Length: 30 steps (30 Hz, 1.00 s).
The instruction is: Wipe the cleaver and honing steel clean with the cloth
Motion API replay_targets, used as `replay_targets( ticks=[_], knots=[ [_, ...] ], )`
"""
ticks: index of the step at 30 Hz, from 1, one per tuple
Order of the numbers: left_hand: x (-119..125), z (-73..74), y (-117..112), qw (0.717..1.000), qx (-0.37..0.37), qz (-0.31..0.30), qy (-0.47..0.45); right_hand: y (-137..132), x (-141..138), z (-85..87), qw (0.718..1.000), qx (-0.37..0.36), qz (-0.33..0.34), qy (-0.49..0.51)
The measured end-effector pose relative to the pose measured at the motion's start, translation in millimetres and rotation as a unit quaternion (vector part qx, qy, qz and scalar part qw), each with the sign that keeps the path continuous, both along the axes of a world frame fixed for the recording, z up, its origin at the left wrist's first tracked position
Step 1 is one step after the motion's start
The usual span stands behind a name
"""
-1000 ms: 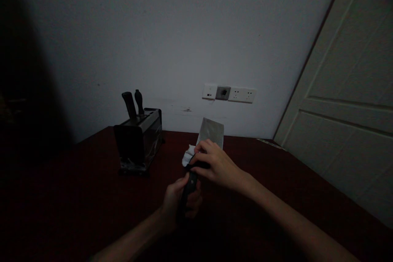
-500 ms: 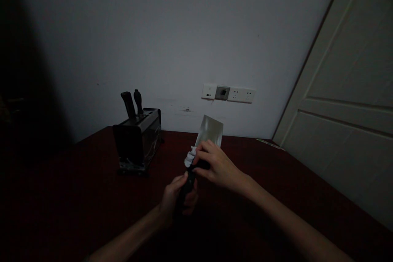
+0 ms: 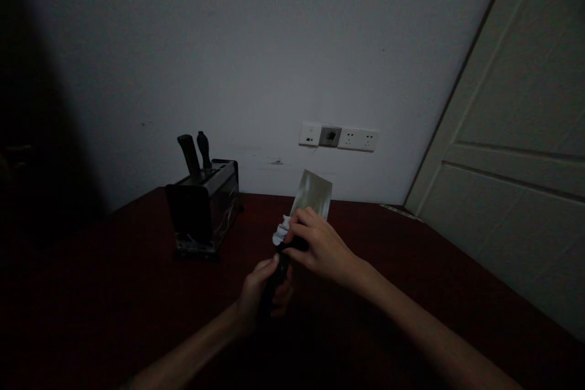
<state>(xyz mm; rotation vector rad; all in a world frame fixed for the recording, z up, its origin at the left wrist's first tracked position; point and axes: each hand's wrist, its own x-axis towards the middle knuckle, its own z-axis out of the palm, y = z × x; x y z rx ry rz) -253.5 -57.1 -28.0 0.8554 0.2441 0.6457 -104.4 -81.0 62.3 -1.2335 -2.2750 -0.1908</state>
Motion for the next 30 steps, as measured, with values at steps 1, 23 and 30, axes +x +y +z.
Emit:
replay_targets(
  ticks=[1,23,30],
  knots=[
    [0.2,-0.2,-0.6,1.0,-0.002,-0.003,0.006,-1.4,1.3,1.4,1.0,-0.007,0.008,-0.004],
    [-3.4,1.0,12.2,1.0,-0.014,-0.009,-0.02,-8.1,32.1,-5.8,0.972,0.103,-0.039,0.209],
    [-7.3,12.7,14.1,0.999,0.017,-0.013,-0.028,-21.3,71.9,-32.1,0.984,0.073,-0.139,0.083]
  ],
)
